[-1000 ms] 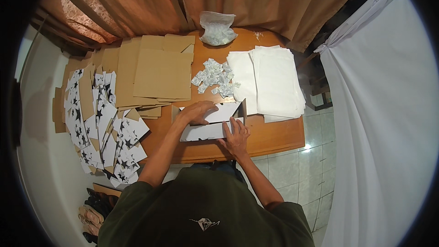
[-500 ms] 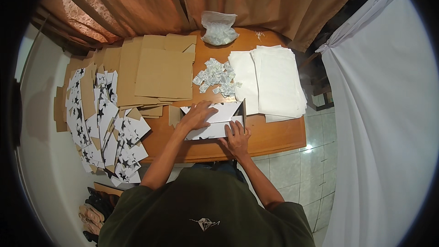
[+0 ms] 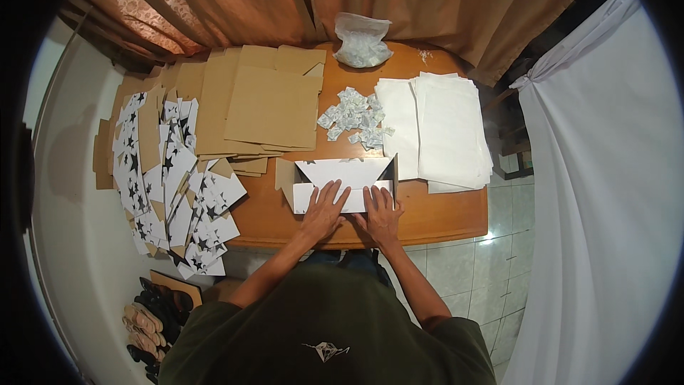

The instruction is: The person is folding cardboard components to assemble shoe boxes.

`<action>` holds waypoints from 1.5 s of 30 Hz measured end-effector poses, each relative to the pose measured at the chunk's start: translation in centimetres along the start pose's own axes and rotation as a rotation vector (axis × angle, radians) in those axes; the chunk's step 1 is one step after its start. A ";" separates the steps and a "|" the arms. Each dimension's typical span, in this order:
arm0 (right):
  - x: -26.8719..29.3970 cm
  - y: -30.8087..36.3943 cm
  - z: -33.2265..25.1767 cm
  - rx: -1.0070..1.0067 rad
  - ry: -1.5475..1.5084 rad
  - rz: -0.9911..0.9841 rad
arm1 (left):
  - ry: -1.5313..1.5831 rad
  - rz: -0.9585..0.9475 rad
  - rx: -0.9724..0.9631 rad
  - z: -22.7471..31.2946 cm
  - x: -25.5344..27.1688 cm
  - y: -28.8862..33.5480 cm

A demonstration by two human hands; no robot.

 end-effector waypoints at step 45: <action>0.6 -3.1 3.3 -0.021 -0.191 0.097 | 0.176 0.181 -0.077 -1.4 0.5 -0.1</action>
Point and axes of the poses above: each hand's wrist, its own y-axis away from the middle knuckle, its own x-axis out of the back of the hand, z = x × y, the point moved 1 cm from there along -y, towards the middle knuckle, and after that the axes turned 10 degrees about x, right-handed, at the moved point
